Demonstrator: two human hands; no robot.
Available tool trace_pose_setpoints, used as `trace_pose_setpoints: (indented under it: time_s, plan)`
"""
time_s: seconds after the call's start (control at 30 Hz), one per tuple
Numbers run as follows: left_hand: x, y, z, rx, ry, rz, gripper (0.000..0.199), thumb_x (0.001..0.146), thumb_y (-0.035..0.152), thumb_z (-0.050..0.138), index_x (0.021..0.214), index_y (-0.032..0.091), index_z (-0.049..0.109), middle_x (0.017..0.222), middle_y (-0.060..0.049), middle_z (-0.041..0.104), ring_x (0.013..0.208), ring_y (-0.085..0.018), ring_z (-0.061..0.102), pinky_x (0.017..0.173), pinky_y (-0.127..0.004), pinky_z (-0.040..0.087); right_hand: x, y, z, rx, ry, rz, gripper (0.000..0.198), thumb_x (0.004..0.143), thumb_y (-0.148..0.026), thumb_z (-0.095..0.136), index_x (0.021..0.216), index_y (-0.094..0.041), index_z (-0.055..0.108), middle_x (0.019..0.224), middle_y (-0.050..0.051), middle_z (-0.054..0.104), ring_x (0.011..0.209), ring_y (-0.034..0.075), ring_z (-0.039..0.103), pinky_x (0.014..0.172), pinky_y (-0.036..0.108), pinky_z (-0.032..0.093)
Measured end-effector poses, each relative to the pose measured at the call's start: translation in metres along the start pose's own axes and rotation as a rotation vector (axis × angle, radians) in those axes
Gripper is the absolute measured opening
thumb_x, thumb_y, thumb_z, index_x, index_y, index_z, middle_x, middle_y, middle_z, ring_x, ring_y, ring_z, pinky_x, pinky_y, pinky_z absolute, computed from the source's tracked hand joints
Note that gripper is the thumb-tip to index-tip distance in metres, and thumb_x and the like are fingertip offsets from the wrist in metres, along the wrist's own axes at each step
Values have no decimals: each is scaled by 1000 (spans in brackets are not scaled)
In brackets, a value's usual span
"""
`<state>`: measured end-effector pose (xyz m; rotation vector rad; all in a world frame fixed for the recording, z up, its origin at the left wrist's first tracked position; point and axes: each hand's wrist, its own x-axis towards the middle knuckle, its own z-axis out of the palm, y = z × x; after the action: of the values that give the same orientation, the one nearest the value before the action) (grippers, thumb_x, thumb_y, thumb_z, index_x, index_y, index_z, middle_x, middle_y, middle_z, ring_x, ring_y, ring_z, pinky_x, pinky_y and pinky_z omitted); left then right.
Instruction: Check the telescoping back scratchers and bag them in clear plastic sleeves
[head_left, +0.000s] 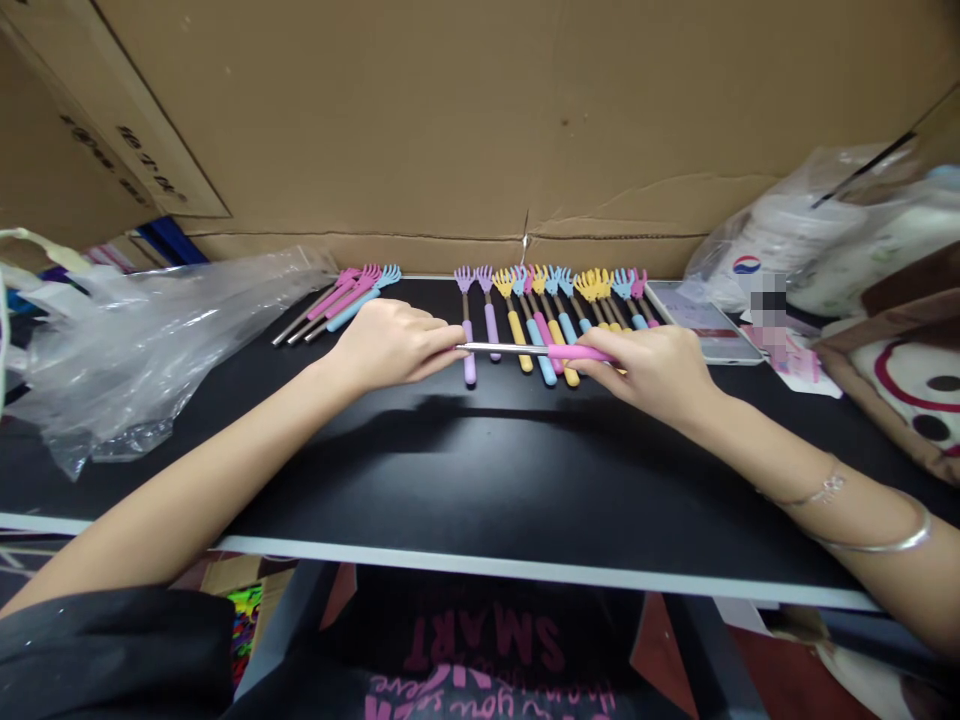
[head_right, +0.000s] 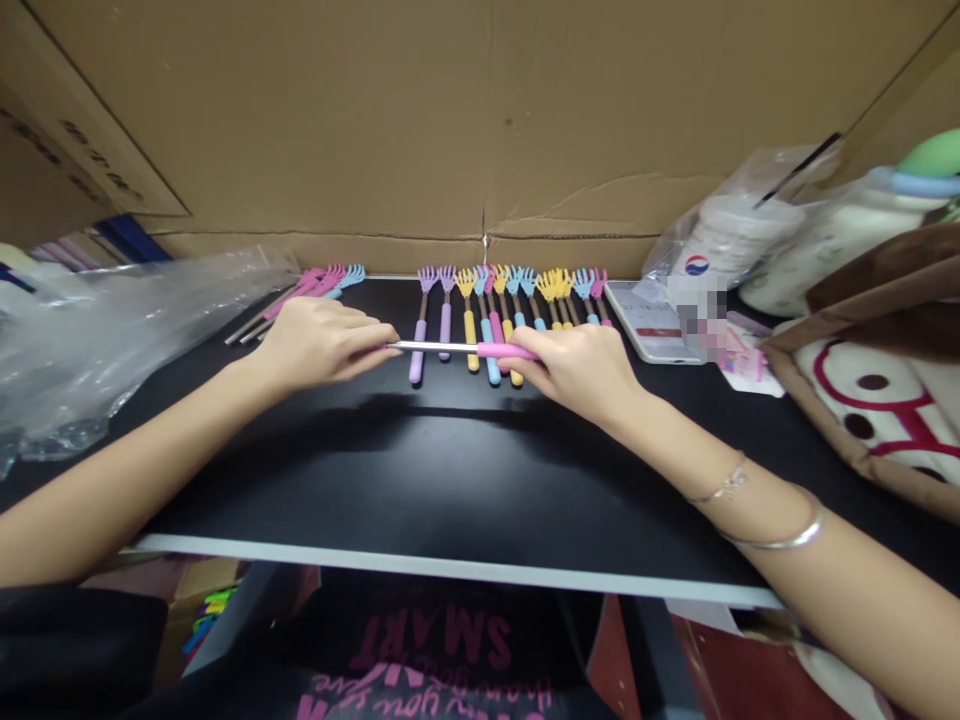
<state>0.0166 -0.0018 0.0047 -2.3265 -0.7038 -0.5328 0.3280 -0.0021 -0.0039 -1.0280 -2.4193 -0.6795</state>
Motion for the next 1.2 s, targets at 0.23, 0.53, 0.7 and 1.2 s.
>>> trace_pose_setpoints:
  time_s: [0.23, 0.53, 0.7, 1.2]
  plan:
    - [1, 8, 1, -182, -91, -112, 44, 99, 41, 38, 70, 20, 64, 51, 1, 59, 46, -13, 54, 48, -26, 20, 6, -3, -20, -71, -33, 37, 61, 96, -64, 30, 74, -21, 68, 59, 3, 67, 54, 13, 57, 48, 29, 21]
    - [5, 13, -3, -520, -336, -294, 39, 95, 40, 42, 75, 22, 70, 48, 4, 54, 43, -10, 47, 52, -22, 28, 4, 1, -18, -130, 41, 26, 61, 92, -68, 36, 74, -21, 71, 59, 4, 64, 55, 14, 53, 50, 30, 21]
    - [5, 12, -3, -502, -344, -296, 38, 95, 40, 44, 76, 21, 70, 52, 3, 58, 45, -10, 49, 52, -22, 26, 4, -1, -17, -146, 67, -2, 59, 94, -65, 37, 77, -21, 72, 58, 4, 64, 54, 13, 52, 51, 30, 22]
    - [2, 16, -2, -130, -90, -174, 41, 98, 40, 41, 69, 20, 63, 53, 1, 60, 50, -13, 57, 48, -27, 18, 4, -2, -14, -45, -1, 52, 58, 97, -61, 33, 79, -21, 71, 65, 3, 70, 57, 13, 60, 49, 28, 23]
